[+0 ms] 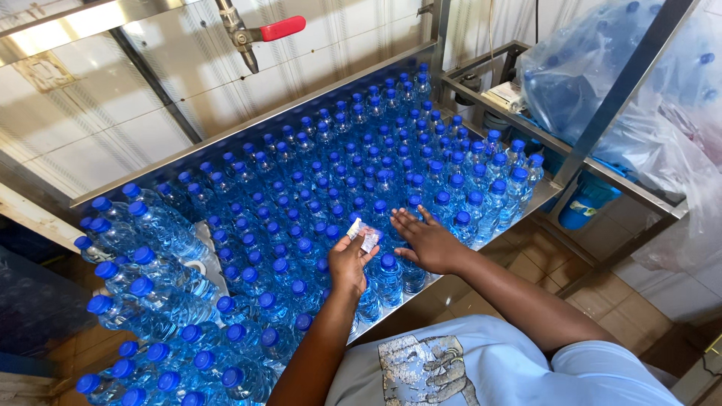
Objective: The person applies small white labels to the necks of blue-capped water bottles arranged on a metal tray. They peel each label from a backing sheet and press it onto a bottle, working systematically across the rows.
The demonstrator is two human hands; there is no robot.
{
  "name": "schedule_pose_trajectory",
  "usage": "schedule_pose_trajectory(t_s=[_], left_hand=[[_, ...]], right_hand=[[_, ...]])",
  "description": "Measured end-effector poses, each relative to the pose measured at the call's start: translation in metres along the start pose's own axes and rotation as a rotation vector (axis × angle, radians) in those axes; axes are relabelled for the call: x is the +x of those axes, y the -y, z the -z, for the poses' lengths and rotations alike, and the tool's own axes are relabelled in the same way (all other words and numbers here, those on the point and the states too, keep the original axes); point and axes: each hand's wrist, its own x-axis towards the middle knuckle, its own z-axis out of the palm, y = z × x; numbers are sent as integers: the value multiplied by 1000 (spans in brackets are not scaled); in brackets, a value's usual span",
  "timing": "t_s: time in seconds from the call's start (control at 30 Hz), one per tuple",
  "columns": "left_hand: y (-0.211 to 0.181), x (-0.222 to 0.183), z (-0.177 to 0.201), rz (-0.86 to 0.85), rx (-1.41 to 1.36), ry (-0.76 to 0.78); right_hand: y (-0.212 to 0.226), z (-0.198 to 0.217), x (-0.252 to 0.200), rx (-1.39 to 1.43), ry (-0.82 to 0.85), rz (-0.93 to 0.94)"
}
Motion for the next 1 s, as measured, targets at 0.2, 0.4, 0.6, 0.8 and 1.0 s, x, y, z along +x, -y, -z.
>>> schedule_pose_trajectory(t_s=[0.2,0.4,0.6,0.8,1.0], left_hand=[[2,5,2,-36,6,12],[4,4,2,-43,37,19],[1,-7,-4,-50,111,65],[-7,-14,-9,-69,164,101],[-8,-12,-6,-133,234,6]], right_hand=[[6,7,3,14,-53,-7],[0,15,2,157,-22,-38],[2,23,24,698,-312,-131],[15,27,52,1200,-232,-259],[24,17,48,1208,-333,-282]])
